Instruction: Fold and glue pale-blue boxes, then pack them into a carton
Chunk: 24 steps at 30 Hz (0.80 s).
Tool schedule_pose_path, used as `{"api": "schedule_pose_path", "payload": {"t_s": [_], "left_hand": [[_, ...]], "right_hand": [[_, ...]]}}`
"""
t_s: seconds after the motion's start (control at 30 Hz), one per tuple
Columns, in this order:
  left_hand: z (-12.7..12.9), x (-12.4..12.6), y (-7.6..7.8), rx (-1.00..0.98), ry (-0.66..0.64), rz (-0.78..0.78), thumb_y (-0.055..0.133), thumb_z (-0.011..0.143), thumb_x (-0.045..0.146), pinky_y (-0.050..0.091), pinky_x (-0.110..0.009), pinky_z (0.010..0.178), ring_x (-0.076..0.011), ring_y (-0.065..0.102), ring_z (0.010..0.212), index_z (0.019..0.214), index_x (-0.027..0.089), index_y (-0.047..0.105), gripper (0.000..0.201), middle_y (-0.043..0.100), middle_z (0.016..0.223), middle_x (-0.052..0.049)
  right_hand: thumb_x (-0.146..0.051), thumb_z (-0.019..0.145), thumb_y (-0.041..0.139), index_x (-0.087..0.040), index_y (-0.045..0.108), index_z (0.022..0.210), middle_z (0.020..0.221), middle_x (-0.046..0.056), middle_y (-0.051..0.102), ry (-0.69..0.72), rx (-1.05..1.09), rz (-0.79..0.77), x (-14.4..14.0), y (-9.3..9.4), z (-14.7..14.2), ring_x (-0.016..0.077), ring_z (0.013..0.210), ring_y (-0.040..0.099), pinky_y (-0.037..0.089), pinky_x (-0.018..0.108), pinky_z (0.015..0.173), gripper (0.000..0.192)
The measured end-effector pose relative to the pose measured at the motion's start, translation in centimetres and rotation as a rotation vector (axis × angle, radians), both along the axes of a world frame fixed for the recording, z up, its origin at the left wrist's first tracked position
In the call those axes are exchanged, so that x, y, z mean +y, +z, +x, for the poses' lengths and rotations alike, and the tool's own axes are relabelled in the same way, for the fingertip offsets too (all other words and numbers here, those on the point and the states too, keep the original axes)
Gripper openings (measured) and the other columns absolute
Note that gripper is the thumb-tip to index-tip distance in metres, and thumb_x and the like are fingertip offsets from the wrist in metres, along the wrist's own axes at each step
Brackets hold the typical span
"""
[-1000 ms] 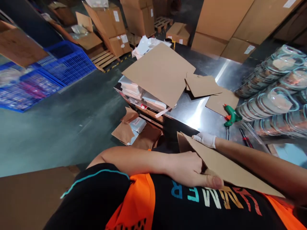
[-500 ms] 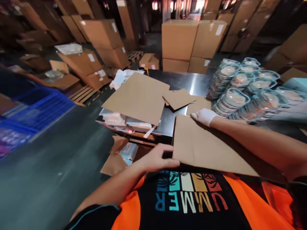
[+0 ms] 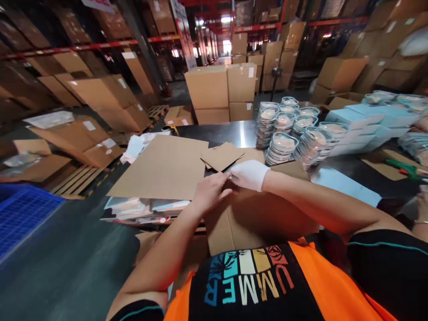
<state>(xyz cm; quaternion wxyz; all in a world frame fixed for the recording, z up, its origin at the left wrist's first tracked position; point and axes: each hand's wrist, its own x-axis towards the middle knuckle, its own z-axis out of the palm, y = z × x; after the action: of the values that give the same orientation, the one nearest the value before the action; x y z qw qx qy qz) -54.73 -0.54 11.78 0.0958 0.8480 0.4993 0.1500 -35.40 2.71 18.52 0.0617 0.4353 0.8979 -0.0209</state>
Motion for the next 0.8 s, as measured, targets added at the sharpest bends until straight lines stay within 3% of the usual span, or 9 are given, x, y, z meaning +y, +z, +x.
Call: {"api": "schedule_pose_path", "payload": {"t_s": [0.17, 0.23, 0.3, 0.4, 0.47, 0.53, 0.6, 0.73, 0.8], "left_hand": [[-1.5, -1.9, -0.1, -0.081, 0.042, 0.19, 0.069, 0.103, 0.053, 0.061, -0.034, 0.091, -0.0283, 0.078, 0.109, 0.138, 0.024, 0.073, 0.045, 0.082, 0.123, -0.011], [-2.0, -2.8, 0.0, -0.105, 0.055, 0.27, 0.067, 0.104, 0.057, 0.061, -0.035, 0.089, -0.0288, 0.078, 0.103, 0.137, 0.024, 0.074, 0.047, 0.083, 0.117, -0.011], [-2.3, -3.6, 0.1, -0.139, 0.05, 0.338, 0.066, 0.104, 0.058, 0.061, -0.036, 0.088, -0.0289, 0.078, 0.1, 0.135, 0.023, 0.075, 0.047, 0.083, 0.113, -0.012], [-2.4, -4.5, 0.1, -0.195, 0.026, 0.395, 0.067, 0.104, 0.055, 0.061, -0.036, 0.086, -0.028, 0.078, 0.096, 0.128, 0.023, 0.076, 0.04, 0.083, 0.108, -0.011], [-2.4, -4.9, 0.2, -0.211, 0.012, 0.383, 0.068, 0.104, 0.052, 0.061, -0.036, 0.083, -0.0275, 0.078, 0.092, 0.121, 0.022, 0.076, 0.035, 0.083, 0.104, -0.011], [-2.4, -5.1, 0.8, -0.188, 0.003, 0.311, 0.068, 0.103, 0.048, 0.061, -0.036, 0.079, -0.0274, 0.078, 0.089, 0.114, 0.022, 0.074, 0.029, 0.081, 0.099, -0.009], [-2.1, -5.1, 2.1, -0.15, -0.015, 0.225, 0.068, 0.102, 0.047, 0.061, -0.036, 0.079, -0.028, 0.078, 0.091, 0.112, 0.021, 0.072, 0.028, 0.08, 0.101, -0.009], [-0.1, -4.6, 6.2, -0.161, -0.195, 0.149, 0.061, 0.108, 0.045, 0.061, -0.038, 0.093, -0.0289, 0.076, 0.11, 0.138, 0.019, 0.065, 0.041, 0.079, 0.124, -0.013], [1.3, -4.1, 7.4, -0.14, -0.319, 0.116, 0.061, 0.109, 0.044, 0.06, -0.036, 0.093, -0.0275, 0.076, 0.109, 0.135, 0.021, 0.069, 0.035, 0.08, 0.12, -0.011]], "right_hand": [[-0.038, 0.097, 0.062, -0.019, 0.076, 0.084, 0.093, 0.015, 0.079, -0.174, 0.081, 0.096, -1.5, 4.5, 11.4, 0.0328, 0.093, 0.073, 0.049, 0.041, 0.082, 0.027], [-0.04, 0.093, 0.064, -0.023, 0.071, 0.082, 0.09, 0.013, 0.076, -0.229, 0.169, 0.151, -2.6, 5.1, 14.8, 0.0337, 0.09, 0.071, 0.051, 0.044, 0.083, 0.022], [-0.044, 0.093, 0.063, -0.026, 0.069, 0.095, 0.093, 0.012, 0.075, -0.3, 0.339, 0.246, -4.0, 4.8, 16.3, 0.0332, 0.091, 0.069, 0.052, 0.046, 0.086, 0.02], [-0.051, 0.093, 0.062, -0.026, 0.065, 0.109, 0.089, 0.008, 0.072, -0.352, 0.728, 0.312, -5.9, 3.9, 16.3, 0.0278, 0.082, 0.065, 0.053, 0.042, 0.081, 0.03], [-0.053, 0.092, 0.061, -0.024, 0.063, 0.093, 0.074, 0.004, 0.063, -0.307, 0.867, 0.254, -6.7, 3.6, 15.7, 0.0222, 0.069, 0.056, 0.047, 0.037, 0.07, 0.029], [-0.052, 0.093, 0.057, -0.025, 0.057, 0.076, 0.066, 0.001, 0.054, -0.255, 0.878, 0.206, -7.2, 3.6, 15.1, 0.0178, 0.062, 0.046, 0.04, 0.034, 0.063, 0.032], [-0.05, 0.094, 0.056, -0.025, 0.052, 0.071, 0.065, 0.0, 0.051, -0.213, 0.891, 0.214, -7.5, 3.8, 14.1, 0.016, 0.06, 0.042, 0.037, 0.032, 0.061, 0.034], [-0.047, 0.101, 0.051, -0.024, 0.052, 0.07, 0.069, 0.001, 0.053, -0.028, 0.775, 0.267, -7.5, 4.2, 10.2, 0.0167, 0.064, 0.047, 0.039, 0.032, 0.067, 0.038], [-0.045, 0.105, 0.048, -0.023, 0.056, 0.071, 0.074, 0.004, 0.058, 0.097, 0.651, 0.277, -7.3, 4.0, 8.1, 0.0188, 0.07, 0.054, 0.042, 0.033, 0.073, 0.04]]}}
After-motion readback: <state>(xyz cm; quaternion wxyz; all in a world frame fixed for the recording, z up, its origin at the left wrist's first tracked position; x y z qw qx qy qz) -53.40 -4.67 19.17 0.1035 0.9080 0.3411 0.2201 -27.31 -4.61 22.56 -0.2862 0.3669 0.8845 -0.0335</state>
